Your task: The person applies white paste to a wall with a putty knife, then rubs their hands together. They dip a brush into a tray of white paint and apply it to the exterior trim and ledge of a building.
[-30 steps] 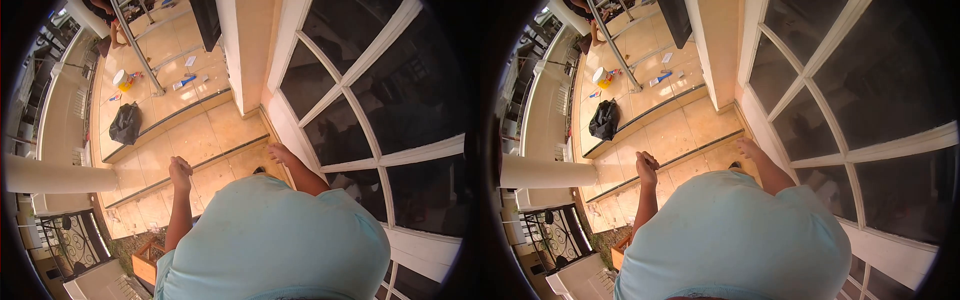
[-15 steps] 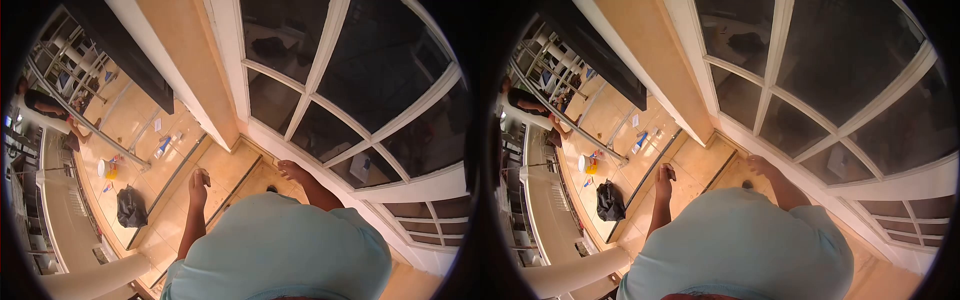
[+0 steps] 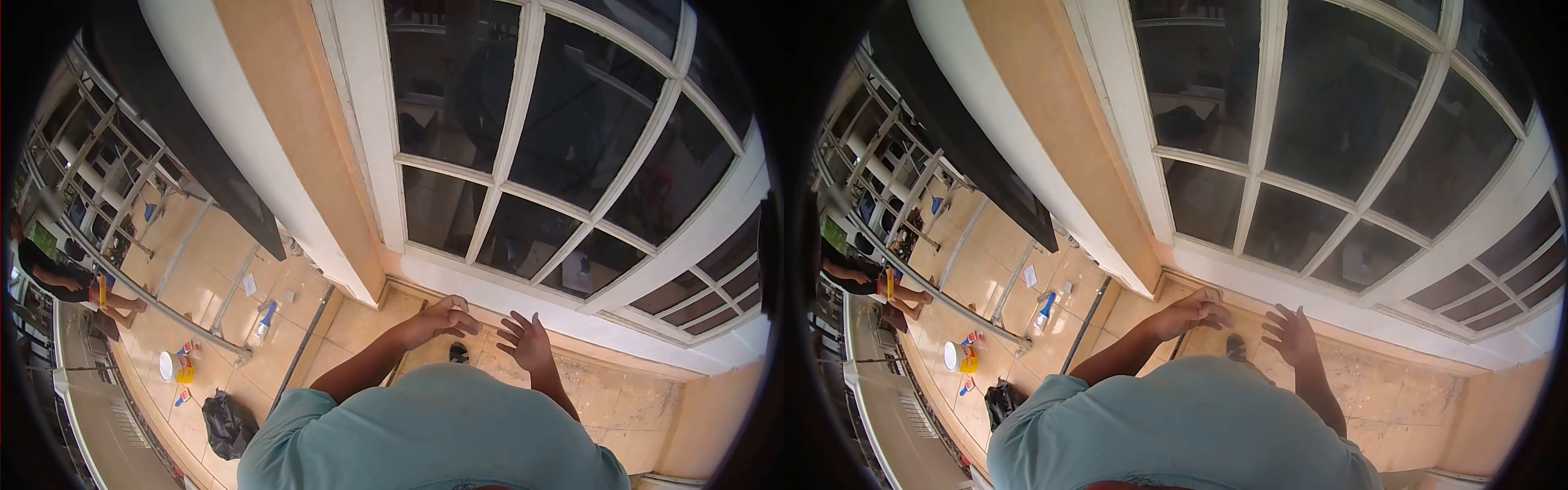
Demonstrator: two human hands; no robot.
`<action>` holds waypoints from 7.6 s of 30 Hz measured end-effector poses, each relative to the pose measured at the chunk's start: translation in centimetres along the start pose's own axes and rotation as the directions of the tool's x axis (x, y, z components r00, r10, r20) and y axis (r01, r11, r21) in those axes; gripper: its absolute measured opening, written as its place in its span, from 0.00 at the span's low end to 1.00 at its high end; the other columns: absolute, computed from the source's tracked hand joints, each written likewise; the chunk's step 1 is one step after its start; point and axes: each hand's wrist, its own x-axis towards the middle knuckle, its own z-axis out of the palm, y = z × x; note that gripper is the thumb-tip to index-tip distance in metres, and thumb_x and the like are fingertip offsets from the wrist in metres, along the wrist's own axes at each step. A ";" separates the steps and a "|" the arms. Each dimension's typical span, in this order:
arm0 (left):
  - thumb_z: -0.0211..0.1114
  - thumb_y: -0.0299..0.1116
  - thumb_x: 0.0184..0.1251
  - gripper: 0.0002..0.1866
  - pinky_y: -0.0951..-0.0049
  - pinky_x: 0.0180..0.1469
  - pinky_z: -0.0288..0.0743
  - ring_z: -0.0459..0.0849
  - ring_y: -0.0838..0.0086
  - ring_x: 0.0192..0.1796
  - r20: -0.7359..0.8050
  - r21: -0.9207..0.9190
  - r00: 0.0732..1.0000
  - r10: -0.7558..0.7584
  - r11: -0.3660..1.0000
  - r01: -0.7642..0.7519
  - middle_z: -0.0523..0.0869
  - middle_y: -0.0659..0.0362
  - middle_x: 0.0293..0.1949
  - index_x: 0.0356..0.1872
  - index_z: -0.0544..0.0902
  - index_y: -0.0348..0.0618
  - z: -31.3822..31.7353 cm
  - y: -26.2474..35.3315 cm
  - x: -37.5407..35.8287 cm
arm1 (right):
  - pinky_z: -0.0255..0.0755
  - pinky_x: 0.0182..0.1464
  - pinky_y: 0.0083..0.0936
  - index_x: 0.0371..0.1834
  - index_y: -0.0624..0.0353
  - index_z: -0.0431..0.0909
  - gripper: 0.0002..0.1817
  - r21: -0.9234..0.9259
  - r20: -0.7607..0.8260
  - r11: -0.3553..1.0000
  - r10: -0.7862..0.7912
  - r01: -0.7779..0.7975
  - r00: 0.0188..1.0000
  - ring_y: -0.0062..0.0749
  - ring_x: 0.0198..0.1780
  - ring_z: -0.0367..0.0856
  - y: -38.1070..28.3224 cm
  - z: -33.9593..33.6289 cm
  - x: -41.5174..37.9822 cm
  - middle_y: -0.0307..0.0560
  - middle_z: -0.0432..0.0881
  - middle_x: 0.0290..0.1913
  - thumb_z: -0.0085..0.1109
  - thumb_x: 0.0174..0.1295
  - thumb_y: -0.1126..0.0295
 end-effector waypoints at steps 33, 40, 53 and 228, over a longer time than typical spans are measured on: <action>0.56 0.69 0.58 0.47 0.46 0.76 0.44 0.56 0.71 0.77 0.006 -0.437 0.667 0.745 -0.598 0.671 0.61 0.63 0.75 0.73 0.63 0.47 -2.1 46.6 -1.3 | 0.77 0.38 0.35 0.49 0.67 0.80 0.23 -0.645 -0.725 0.190 0.154 -0.740 0.671 0.37 0.35 0.82 11.9 -28.3 -2.3 0.54 0.84 0.42 0.53 0.66 0.55; 0.44 0.63 0.69 0.40 0.48 0.75 0.48 0.53 0.72 0.78 0.045 -0.650 0.513 0.857 -0.365 0.667 0.58 0.64 0.76 0.75 0.59 0.50 -1.5 47.8 1.5 | 0.77 0.33 0.32 0.49 0.65 0.81 0.24 -0.621 -0.668 0.469 0.102 -0.628 0.737 0.37 0.30 0.81 11.5 -29.4 -1.3 0.53 0.84 0.40 0.58 0.61 0.55; 0.55 0.57 0.64 0.42 0.25 0.68 0.43 0.49 0.69 0.79 -0.421 -0.362 0.577 0.700 -0.713 0.601 0.51 0.56 0.78 0.76 0.56 0.47 -11.9 22.4 -2.7 | 0.75 0.34 0.26 0.56 0.57 0.79 0.25 -0.514 -0.815 0.765 -0.294 -0.389 0.499 0.29 0.35 0.81 11.1 -31.6 -12.6 0.46 0.83 0.47 0.61 0.62 0.52; 0.62 0.41 0.66 0.30 0.61 0.64 0.65 0.74 0.64 0.62 -0.228 -0.063 0.490 -0.841 0.515 0.855 0.78 0.50 0.60 0.66 0.68 0.39 -5.0 -62.8 -13.4 | 0.78 0.41 0.29 0.40 0.54 0.86 0.11 -0.539 -0.839 0.570 -0.430 -0.620 0.333 0.43 0.36 0.86 46.4 -51.2 4.8 0.52 0.86 0.37 0.68 0.56 0.64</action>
